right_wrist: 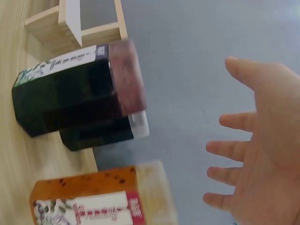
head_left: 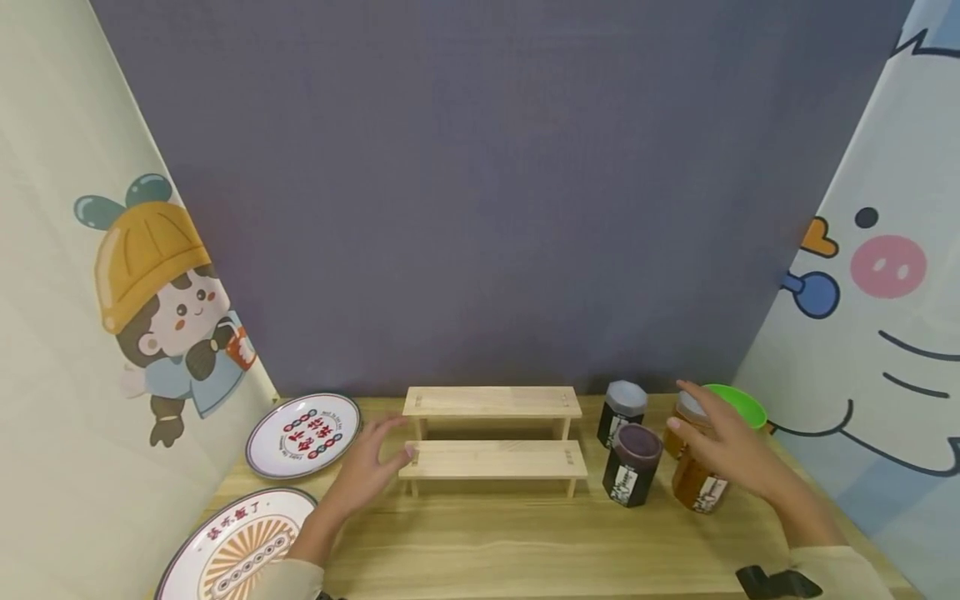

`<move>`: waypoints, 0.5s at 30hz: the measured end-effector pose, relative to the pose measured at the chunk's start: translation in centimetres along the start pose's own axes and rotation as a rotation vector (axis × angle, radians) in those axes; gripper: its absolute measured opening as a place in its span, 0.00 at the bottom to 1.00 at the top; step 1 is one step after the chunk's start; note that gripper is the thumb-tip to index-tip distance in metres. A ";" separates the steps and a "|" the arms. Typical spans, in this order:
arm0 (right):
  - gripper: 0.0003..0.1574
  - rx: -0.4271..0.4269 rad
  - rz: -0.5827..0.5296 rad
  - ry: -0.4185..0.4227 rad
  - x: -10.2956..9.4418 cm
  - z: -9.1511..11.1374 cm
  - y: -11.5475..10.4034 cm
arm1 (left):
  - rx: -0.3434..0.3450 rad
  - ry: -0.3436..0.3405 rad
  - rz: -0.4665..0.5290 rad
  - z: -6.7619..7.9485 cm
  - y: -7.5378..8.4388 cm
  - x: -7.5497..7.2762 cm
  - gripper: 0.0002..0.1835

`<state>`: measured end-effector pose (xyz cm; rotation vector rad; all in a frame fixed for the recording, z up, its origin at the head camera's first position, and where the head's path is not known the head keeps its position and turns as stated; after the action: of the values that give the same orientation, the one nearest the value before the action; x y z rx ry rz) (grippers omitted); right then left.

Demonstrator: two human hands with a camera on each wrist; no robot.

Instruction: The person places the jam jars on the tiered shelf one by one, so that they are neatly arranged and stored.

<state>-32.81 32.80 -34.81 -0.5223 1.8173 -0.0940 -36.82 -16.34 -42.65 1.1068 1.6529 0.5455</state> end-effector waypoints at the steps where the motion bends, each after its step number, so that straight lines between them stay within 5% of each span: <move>1: 0.46 0.009 0.003 -0.002 0.0 0.2 0.3 | -0.001 0.008 0.016 0.0 -0.3 0.1 0.27; 7: 0.47 0.070 -0.007 -0.021 0.2 1.5 2.3 | -0.069 0.024 0.126 0.1 -2.0 1.2 0.24; 15: 0.48 0.087 -0.011 0.037 0.3 2.9 4.9 | -0.250 0.076 0.344 0.6 -4.6 2.5 0.20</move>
<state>-31.67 37.67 -37.60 -0.4717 1.8377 -0.1899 -38.26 -16.42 -47.74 1.1993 1.4164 0.9994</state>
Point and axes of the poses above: each hand's wrist, its own z-axis away from the middle knuckle, its own x-axis out of the palm, y = z × x, the point moved 9 cm from there along -z, towards the middle knuckle, and after that the axes turned 11 degrees about z, right-handed, at the moved point
